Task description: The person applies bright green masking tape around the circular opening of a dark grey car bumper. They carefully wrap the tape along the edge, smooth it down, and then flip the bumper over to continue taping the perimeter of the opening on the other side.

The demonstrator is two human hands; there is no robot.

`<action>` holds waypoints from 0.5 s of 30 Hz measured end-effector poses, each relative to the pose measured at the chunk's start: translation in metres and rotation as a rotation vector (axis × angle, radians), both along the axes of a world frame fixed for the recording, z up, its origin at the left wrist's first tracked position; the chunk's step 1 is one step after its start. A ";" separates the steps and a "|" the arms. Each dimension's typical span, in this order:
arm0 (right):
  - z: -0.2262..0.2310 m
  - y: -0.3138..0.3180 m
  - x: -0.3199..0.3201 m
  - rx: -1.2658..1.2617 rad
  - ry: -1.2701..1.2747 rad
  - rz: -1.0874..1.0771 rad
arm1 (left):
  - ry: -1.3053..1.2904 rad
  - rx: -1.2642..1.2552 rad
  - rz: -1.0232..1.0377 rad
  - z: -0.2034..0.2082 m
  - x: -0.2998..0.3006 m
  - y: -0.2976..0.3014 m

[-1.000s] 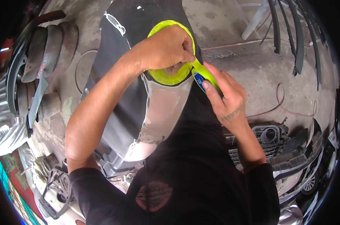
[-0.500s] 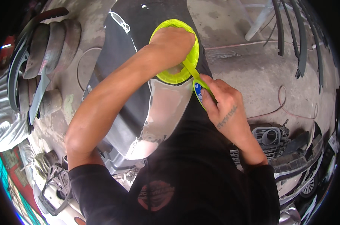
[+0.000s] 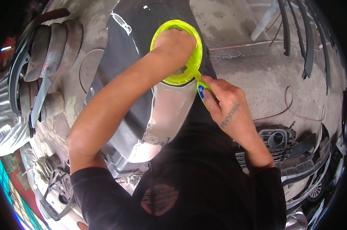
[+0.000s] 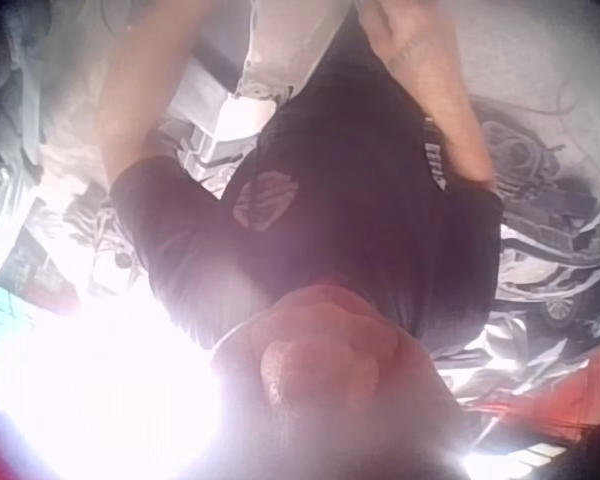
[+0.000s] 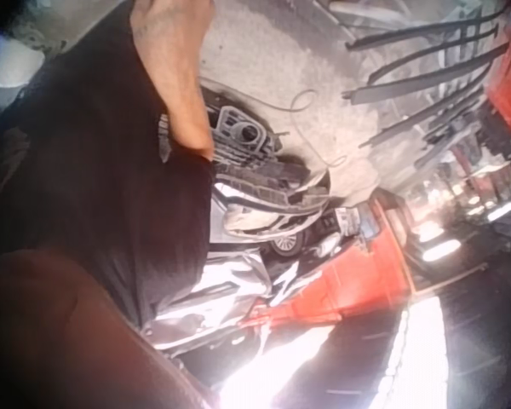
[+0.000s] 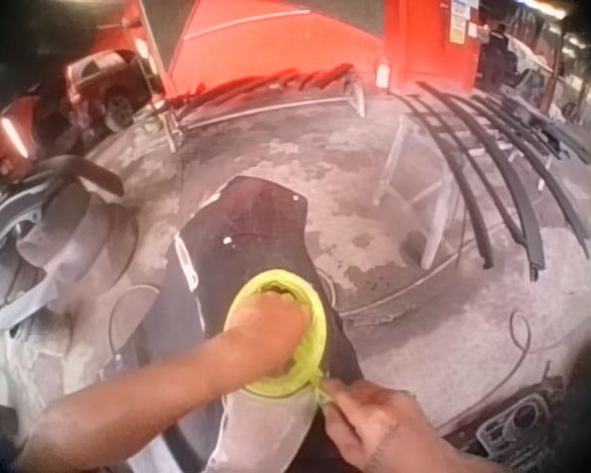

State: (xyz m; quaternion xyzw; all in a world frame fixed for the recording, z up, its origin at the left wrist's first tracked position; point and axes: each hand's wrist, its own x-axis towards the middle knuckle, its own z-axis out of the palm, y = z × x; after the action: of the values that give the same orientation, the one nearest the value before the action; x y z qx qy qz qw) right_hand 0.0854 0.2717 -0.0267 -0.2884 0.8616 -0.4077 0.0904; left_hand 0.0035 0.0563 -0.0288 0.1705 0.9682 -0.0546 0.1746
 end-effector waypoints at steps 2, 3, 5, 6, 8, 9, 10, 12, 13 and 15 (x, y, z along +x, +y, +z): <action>0.000 0.001 0.000 -0.003 -0.013 -0.004 | -0.015 -0.013 -0.058 -0.002 0.000 -0.001; -0.001 0.001 0.000 -0.003 -0.019 -0.003 | -0.024 -0.019 -0.085 -0.002 0.000 -0.002; -0.001 0.001 0.001 -0.008 -0.022 -0.002 | -0.052 0.026 -0.077 0.002 0.000 -0.005; -0.001 0.001 0.000 -0.012 -0.019 -0.006 | -0.066 0.050 -0.076 0.004 -0.001 -0.005; -0.003 0.002 -0.001 0.008 -0.021 0.004 | -0.103 0.074 -0.103 0.010 -0.003 -0.004; -0.005 0.004 -0.002 0.033 -0.024 0.020 | -0.121 0.086 -0.115 0.012 -0.003 -0.004; -0.008 0.005 -0.003 0.058 -0.027 0.035 | -0.122 0.090 -0.112 0.012 -0.003 -0.005; -0.017 0.006 -0.003 0.065 -0.033 0.047 | -0.123 0.096 -0.107 0.009 -0.004 -0.006; -0.020 0.006 -0.003 0.068 -0.036 0.052 | -0.077 0.127 -0.096 0.006 -0.002 -0.007; -0.018 0.005 -0.005 0.095 -0.058 0.057 | 0.015 0.190 -0.072 -0.002 0.003 -0.011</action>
State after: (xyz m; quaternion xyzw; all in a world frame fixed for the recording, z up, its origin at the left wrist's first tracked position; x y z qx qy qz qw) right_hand 0.0806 0.2770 -0.0450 -0.2963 0.8685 -0.3717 0.1406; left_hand 0.0065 0.0454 -0.0307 0.2206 0.9635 0.0300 0.1485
